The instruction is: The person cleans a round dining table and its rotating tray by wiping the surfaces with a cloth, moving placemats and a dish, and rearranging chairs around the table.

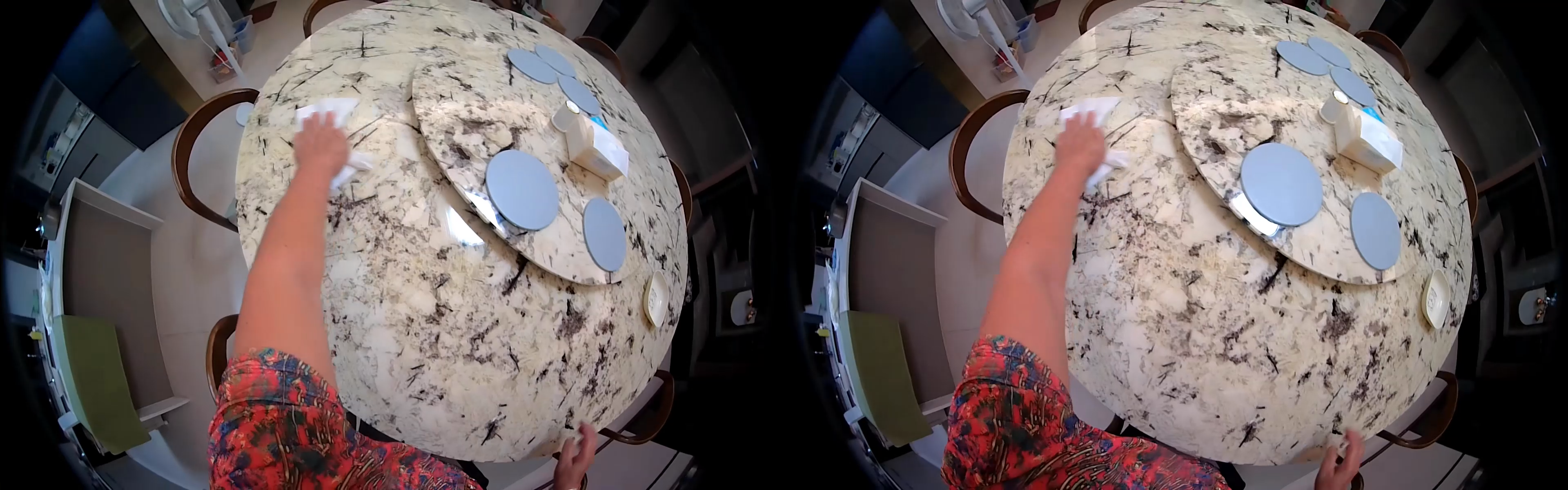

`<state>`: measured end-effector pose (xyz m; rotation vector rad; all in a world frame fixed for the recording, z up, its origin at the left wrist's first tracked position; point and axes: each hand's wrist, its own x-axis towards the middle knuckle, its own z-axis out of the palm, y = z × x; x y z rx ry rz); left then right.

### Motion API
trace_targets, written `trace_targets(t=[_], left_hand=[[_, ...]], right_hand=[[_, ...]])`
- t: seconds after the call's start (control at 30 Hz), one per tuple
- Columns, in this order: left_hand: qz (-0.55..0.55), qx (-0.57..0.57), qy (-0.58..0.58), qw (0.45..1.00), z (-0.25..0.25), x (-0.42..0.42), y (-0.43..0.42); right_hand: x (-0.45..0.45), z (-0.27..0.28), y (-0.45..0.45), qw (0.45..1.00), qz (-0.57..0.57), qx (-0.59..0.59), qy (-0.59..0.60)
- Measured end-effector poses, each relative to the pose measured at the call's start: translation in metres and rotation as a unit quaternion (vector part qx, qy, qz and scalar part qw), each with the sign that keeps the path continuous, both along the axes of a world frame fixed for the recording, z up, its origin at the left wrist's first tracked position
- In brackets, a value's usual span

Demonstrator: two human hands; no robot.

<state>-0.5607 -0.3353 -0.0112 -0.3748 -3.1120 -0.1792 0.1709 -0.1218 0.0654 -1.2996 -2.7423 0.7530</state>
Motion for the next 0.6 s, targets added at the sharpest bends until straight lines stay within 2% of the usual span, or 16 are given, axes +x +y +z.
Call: trace_targets(t=[0.03,0.07,0.13,0.23,0.27,0.37,0.43,0.5,0.53,0.6], left_hand=[[0.034,-0.001,0.001,0.999,0.001,-0.009,-0.021],[0.068,-0.003,0.001,0.998,0.004,-0.012,-0.041],[0.061,-0.002,0.012,0.998,0.003,0.000,-0.078],[0.028,-0.003,0.047,0.998,-0.009,0.043,-0.130],[-0.008,0.006,0.060,0.998,-0.012,0.069,-0.143],[-0.118,0.009,0.052,0.992,-0.005,0.177,-0.156],[-0.216,-0.007,-0.018,0.976,0.017,0.248,-0.148],[-0.308,0.073,-0.086,0.945,0.023,0.301,-0.147],[-0.303,0.073,-0.086,0.946,0.023,0.306,-0.147],[-0.396,0.166,-0.140,0.892,0.023,0.313,-0.151]], right_hand=[[-0.033,0.009,0.003,0.998,-0.036,0.045,-0.013],[-0.050,0.005,0.008,0.998,-0.036,0.043,-0.012],[-0.066,-0.019,0.015,0.985,-0.055,0.158,0.042],[-0.054,-0.048,0.030,0.986,-0.077,0.150,0.001],[-0.048,-0.057,0.034,0.987,-0.073,0.143,0.002],[-0.036,-0.073,0.035,0.974,-0.038,0.217,-0.049],[-0.038,-0.072,0.035,0.975,-0.040,0.212,-0.052],[-0.036,-0.071,0.036,0.975,-0.042,0.211,-0.057],[-0.035,-0.073,0.038,0.973,-0.041,0.217,-0.066],[-0.035,-0.073,0.036,0.971,-0.037,0.222,-0.078]])
